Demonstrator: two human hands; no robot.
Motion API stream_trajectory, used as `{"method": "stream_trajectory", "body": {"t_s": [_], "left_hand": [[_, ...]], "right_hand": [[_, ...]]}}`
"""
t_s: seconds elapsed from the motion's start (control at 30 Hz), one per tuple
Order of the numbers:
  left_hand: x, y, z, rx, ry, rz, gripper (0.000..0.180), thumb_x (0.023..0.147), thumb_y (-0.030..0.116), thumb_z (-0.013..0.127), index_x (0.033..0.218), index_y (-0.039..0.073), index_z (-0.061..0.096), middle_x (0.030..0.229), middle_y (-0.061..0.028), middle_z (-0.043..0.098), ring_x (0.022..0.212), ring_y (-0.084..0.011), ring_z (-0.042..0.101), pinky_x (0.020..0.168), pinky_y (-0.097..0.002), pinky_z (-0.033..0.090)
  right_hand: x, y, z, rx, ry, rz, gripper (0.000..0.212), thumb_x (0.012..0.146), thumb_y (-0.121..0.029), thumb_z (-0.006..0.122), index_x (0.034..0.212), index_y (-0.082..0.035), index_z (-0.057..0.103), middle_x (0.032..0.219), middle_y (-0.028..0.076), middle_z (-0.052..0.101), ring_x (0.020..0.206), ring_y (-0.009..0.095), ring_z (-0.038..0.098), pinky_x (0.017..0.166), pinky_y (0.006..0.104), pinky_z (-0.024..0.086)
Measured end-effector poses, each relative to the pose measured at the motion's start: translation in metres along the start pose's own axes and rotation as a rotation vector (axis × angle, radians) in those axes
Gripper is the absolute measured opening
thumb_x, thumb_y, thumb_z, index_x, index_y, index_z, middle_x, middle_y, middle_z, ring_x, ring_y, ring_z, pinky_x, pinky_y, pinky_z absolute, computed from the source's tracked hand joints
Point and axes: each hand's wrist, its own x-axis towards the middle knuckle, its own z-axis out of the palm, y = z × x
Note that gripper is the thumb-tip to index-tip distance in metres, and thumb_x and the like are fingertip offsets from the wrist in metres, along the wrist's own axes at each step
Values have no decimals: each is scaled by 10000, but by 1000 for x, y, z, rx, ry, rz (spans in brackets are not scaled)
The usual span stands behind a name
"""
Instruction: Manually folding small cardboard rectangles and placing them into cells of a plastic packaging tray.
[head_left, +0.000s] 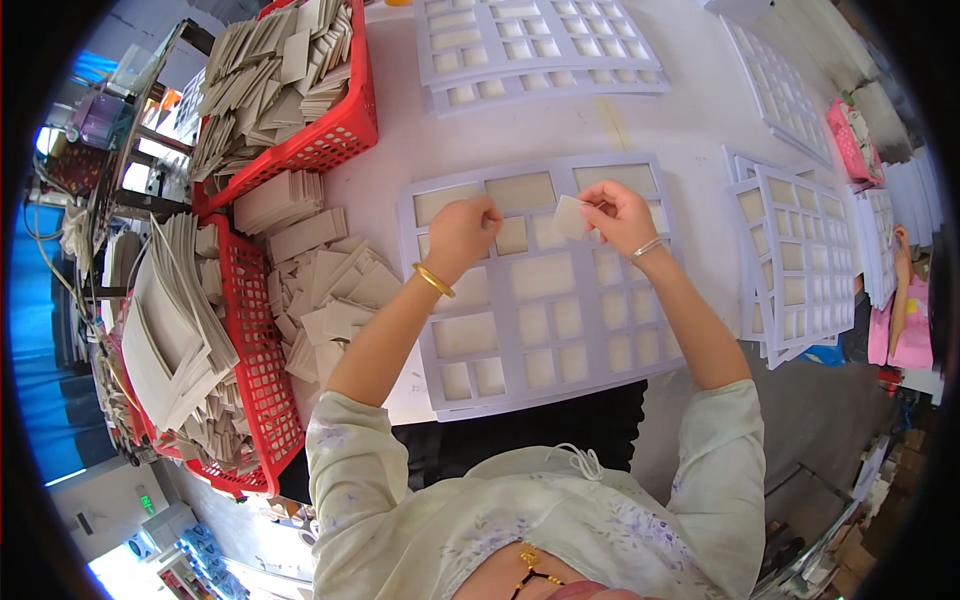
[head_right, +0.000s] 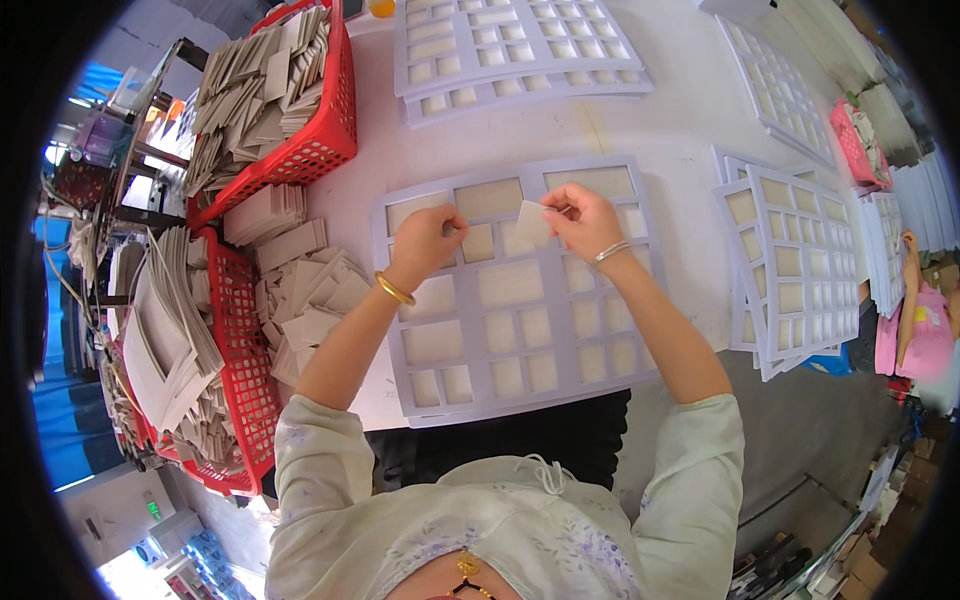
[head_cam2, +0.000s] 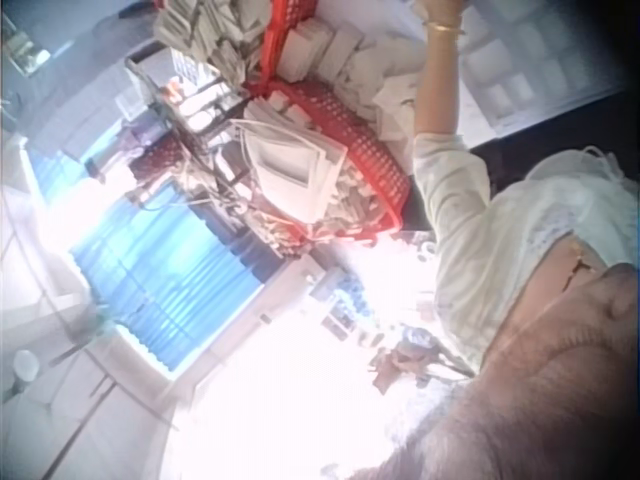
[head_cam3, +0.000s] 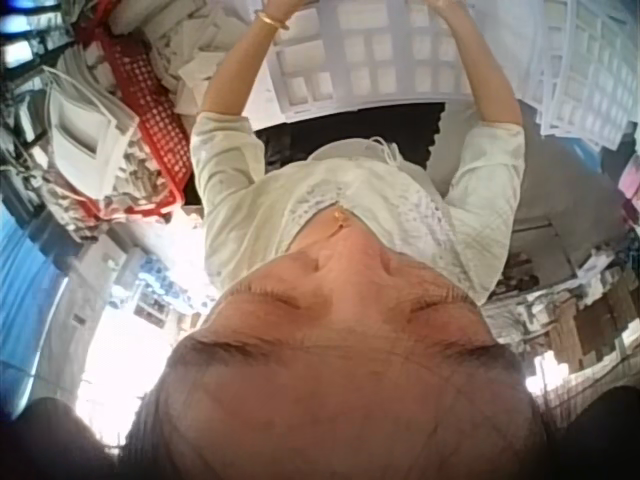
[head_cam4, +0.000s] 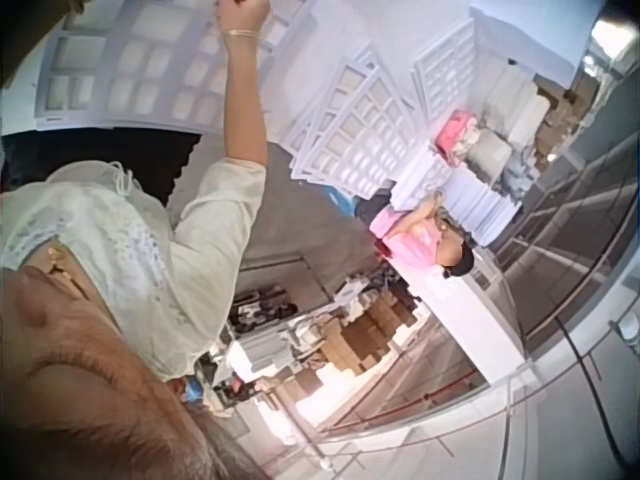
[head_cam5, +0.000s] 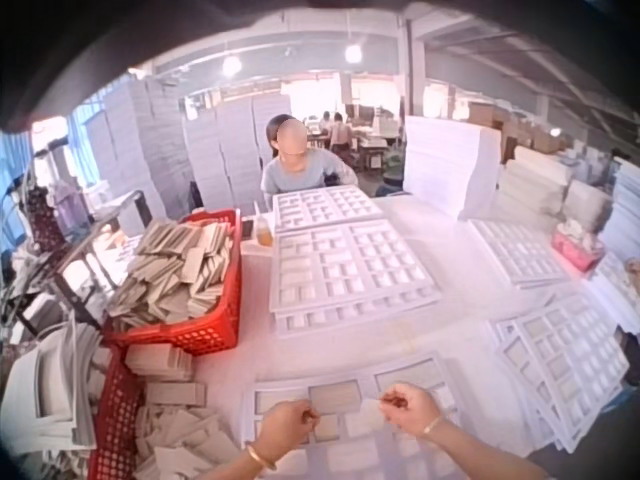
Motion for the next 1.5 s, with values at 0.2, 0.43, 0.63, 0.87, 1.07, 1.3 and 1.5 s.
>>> {"method": "stream_trajectory", "body": {"t_s": [0.2,0.43,0.63,0.87,1.07,1.3,1.5], "left_hand": [[-4,13,-2,295,63,140,94,731,137,655,822,129,632,801,-40,599,796,-258,574,639,-389,489],[-29,11,-7,156,100,225,156,744,96,655,894,117,616,856,-56,583,808,-270,576,641,-395,486],[-75,5,-37,277,136,93,195,755,76,641,948,95,612,959,-58,582,833,-269,584,661,-378,497],[-103,-9,-63,420,125,26,271,735,65,634,1004,75,601,1048,-68,586,859,-260,590,658,-374,511],[-99,-21,-58,393,72,119,330,734,55,625,1062,74,600,1124,-67,598,887,-268,601,714,-380,511],[-100,-26,-50,379,-2,102,311,732,78,600,1043,92,599,1174,-51,586,859,-258,601,688,-373,522],[-91,-28,-45,365,-9,71,356,733,67,602,1086,108,591,1191,-46,581,844,-271,600,695,-386,520]], "right_hand": [[21,6,14,-215,-132,118,105,837,-76,620,933,-33,611,794,17,644,619,68,595,460,229,450],[30,9,23,-352,-232,101,71,811,-63,622,880,-48,619,786,46,648,618,114,607,524,277,471],[20,20,39,-777,-113,-353,84,750,-80,657,814,-104,607,865,51,585,768,221,612,638,361,503],[11,27,43,-1114,-113,-700,192,741,-75,607,920,-136,643,995,27,572,874,210,573,705,370,446],[-8,22,53,-1233,-93,-651,246,716,-31,571,927,-122,660,973,-8,592,971,177,516,814,344,349],[-18,18,50,-1187,-142,-546,293,701,8,578,968,-85,656,1054,9,598,1026,189,523,846,350,360],[-17,21,49,-1089,-57,-606,286,726,-2,568,979,-107,649,1037,21,600,1022,186,538,854,377,364]]}}
